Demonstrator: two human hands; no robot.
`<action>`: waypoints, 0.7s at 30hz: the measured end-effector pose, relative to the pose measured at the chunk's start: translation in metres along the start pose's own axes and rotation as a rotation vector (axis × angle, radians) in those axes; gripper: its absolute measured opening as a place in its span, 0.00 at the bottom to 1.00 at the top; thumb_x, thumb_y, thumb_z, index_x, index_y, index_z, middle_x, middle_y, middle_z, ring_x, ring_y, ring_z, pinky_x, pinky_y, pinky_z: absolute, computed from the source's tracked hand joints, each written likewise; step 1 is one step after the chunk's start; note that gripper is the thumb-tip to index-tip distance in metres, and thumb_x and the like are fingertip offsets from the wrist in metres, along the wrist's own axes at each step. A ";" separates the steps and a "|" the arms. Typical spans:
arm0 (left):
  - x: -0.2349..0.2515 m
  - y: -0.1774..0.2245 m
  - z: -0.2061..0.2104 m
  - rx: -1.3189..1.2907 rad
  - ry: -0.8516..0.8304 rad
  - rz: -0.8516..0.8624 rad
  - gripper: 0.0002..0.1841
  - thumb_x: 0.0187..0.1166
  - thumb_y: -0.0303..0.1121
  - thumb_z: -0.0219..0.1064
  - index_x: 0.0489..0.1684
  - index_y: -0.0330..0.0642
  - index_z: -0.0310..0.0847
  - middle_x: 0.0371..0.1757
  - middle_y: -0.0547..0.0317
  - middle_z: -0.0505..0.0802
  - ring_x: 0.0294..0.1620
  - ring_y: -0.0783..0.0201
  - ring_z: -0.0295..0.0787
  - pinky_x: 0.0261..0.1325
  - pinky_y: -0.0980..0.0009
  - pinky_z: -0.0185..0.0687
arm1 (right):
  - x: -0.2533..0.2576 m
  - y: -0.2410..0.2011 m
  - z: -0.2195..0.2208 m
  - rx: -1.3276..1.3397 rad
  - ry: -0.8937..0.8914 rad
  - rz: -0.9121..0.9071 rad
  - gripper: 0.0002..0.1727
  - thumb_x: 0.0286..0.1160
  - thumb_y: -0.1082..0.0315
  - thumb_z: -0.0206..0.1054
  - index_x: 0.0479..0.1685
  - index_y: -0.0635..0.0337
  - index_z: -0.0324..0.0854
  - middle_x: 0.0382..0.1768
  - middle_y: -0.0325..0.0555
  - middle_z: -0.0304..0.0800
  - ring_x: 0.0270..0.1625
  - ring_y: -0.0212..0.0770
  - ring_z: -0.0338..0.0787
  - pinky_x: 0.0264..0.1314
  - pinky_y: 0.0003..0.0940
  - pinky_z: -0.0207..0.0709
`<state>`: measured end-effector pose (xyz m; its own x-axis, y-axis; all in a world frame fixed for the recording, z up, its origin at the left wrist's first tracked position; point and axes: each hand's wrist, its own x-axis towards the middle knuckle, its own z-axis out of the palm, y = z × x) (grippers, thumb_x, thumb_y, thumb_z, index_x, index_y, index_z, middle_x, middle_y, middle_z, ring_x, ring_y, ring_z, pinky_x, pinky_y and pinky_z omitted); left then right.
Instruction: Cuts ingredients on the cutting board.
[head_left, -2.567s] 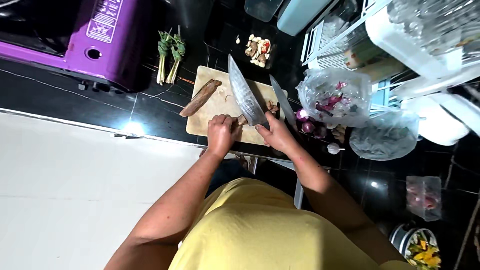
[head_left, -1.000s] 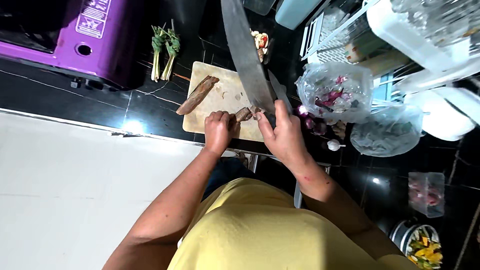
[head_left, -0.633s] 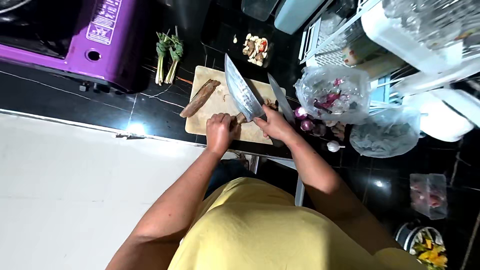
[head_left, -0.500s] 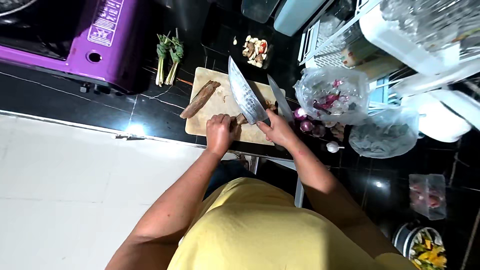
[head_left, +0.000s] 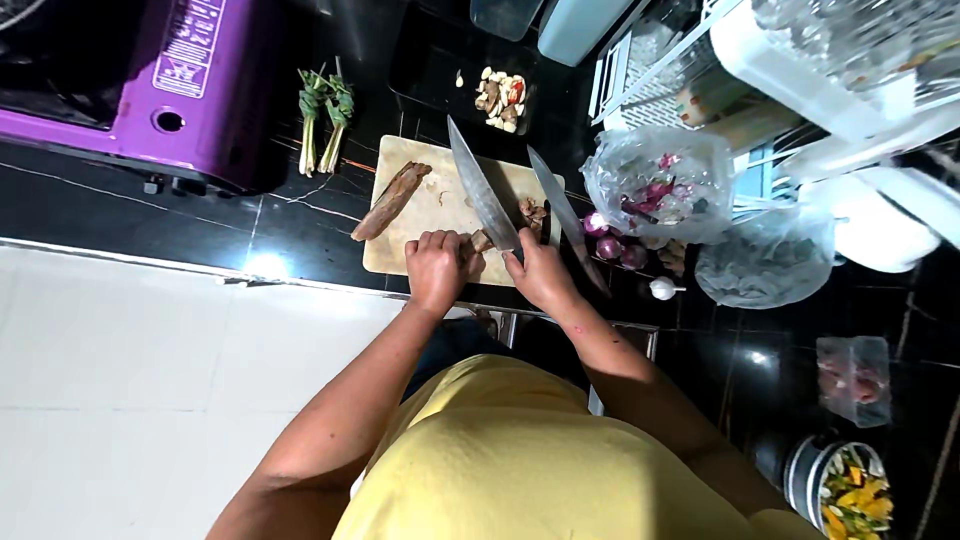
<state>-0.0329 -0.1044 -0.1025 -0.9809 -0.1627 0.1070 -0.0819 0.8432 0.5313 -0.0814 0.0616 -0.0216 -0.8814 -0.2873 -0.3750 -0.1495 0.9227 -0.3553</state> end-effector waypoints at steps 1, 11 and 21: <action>-0.001 0.000 -0.001 0.010 -0.013 -0.002 0.19 0.67 0.44 0.80 0.46 0.38 0.91 0.45 0.44 0.94 0.51 0.41 0.90 0.55 0.40 0.78 | 0.000 0.000 -0.003 0.000 -0.027 0.012 0.20 0.87 0.56 0.64 0.66 0.61 0.74 0.32 0.55 0.89 0.37 0.56 0.93 0.40 0.55 0.85; -0.001 0.001 -0.003 0.101 -0.014 0.036 0.19 0.65 0.44 0.81 0.44 0.37 0.90 0.44 0.43 0.94 0.50 0.40 0.90 0.55 0.40 0.78 | -0.005 -0.003 -0.008 -0.010 -0.059 0.089 0.20 0.87 0.56 0.63 0.67 0.59 0.73 0.34 0.55 0.90 0.39 0.57 0.93 0.42 0.56 0.85; -0.004 -0.005 -0.013 0.029 -0.009 0.001 0.21 0.65 0.41 0.81 0.47 0.33 0.89 0.46 0.36 0.93 0.53 0.34 0.90 0.57 0.35 0.78 | -0.003 -0.003 -0.014 0.020 -0.039 0.023 0.20 0.88 0.55 0.62 0.69 0.58 0.73 0.33 0.55 0.89 0.36 0.56 0.93 0.38 0.55 0.85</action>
<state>-0.0263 -0.1149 -0.0943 -0.9824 -0.1577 0.1000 -0.0861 0.8580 0.5064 -0.0843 0.0632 -0.0074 -0.8665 -0.2758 -0.4161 -0.1199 0.9241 -0.3628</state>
